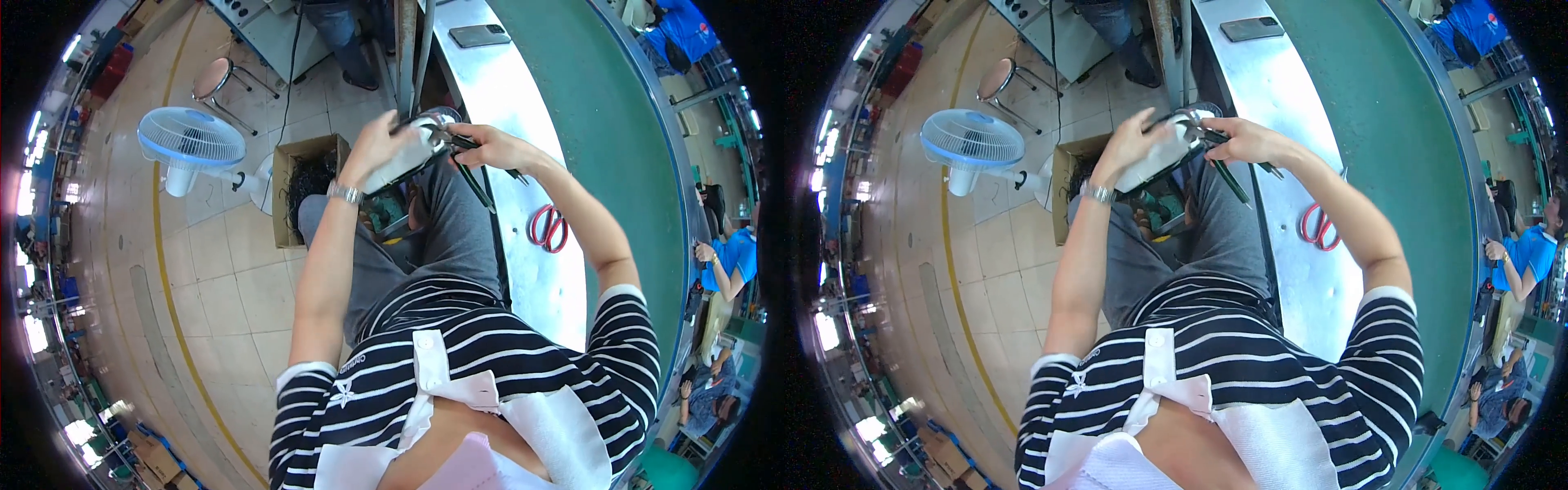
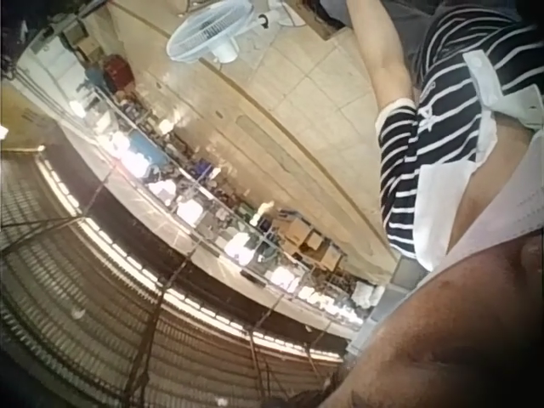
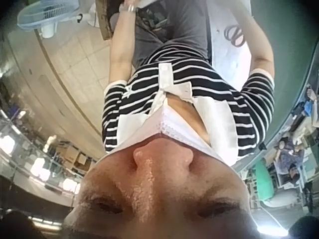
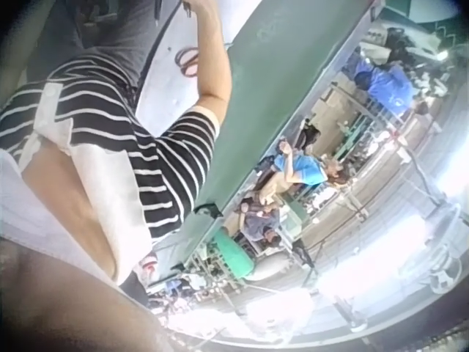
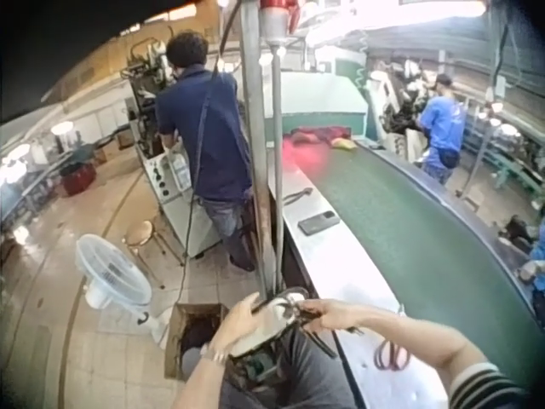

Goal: The recorder is trimming and hammering components of a shoe upper on a last during the shoe assembly process.

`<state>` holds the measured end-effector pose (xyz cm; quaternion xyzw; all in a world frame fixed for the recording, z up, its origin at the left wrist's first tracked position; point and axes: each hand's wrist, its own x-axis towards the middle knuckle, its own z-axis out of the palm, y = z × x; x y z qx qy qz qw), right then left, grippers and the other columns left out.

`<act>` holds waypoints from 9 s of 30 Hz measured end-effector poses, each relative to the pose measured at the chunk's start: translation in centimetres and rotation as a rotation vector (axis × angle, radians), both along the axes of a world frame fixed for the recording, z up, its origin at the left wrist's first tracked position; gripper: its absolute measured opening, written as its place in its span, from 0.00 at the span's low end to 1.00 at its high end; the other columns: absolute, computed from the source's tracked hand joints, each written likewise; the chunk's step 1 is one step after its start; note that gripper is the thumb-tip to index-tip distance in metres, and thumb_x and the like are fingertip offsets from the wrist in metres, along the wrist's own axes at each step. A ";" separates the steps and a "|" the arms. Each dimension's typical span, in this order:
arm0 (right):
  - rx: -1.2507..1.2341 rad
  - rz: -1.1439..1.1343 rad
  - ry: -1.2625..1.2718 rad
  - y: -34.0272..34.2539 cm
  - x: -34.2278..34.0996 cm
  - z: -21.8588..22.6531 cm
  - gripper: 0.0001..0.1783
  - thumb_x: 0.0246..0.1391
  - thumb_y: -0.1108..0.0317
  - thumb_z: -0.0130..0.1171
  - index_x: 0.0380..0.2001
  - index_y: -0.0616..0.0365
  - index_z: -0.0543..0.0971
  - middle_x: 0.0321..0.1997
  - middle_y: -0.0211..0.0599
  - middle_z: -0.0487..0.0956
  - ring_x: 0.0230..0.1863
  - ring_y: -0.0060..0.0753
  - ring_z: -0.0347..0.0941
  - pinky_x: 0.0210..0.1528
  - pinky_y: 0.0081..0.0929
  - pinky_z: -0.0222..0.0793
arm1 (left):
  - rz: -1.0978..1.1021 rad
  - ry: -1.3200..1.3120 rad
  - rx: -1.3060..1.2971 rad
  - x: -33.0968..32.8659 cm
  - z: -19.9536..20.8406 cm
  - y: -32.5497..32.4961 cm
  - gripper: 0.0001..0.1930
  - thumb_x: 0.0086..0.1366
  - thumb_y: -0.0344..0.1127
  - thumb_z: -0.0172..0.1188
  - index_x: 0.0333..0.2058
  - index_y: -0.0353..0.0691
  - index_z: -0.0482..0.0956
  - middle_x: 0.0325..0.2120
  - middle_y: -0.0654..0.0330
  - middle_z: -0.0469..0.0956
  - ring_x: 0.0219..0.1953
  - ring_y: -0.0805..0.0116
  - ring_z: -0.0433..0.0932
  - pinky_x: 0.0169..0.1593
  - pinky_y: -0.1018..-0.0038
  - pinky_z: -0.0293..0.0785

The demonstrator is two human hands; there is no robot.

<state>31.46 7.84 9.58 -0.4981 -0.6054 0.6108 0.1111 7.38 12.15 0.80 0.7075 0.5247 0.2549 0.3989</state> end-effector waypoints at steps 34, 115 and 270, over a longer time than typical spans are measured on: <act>0.518 -0.250 -0.356 -1.2 -3.1 0.8 0.33 0.60 0.62 0.49 0.67 0.46 0.54 0.33 0.60 0.79 0.36 0.63 0.76 0.42 0.53 0.69 | 0.063 0.468 0.841 3.2 -1.7 -8.3 0.35 0.52 0.42 0.66 0.55 0.26 0.68 0.54 0.41 0.68 0.56 0.46 0.69 0.59 0.60 0.64; 0.897 0.148 -0.806 -5.6 -10.6 -3.0 0.40 0.57 0.68 0.51 0.69 0.54 0.47 0.18 0.50 0.78 0.17 0.50 0.75 0.20 0.43 0.70 | 0.268 0.634 0.590 -1.1 1.0 -11.3 0.29 0.51 0.32 0.61 0.53 0.27 0.69 0.49 0.47 0.73 0.56 0.55 0.67 0.68 0.56 0.47; 0.990 1.037 -0.432 -5.3 -14.0 2.9 0.36 0.62 0.59 0.51 0.69 0.39 0.48 0.14 0.39 0.75 0.14 0.34 0.74 0.17 0.30 0.68 | 0.138 -1.288 -0.746 -6.3 -4.6 -18.6 0.58 0.52 0.38 0.71 0.69 0.54 0.33 0.60 0.53 0.58 0.61 0.60 0.60 0.60 0.64 0.62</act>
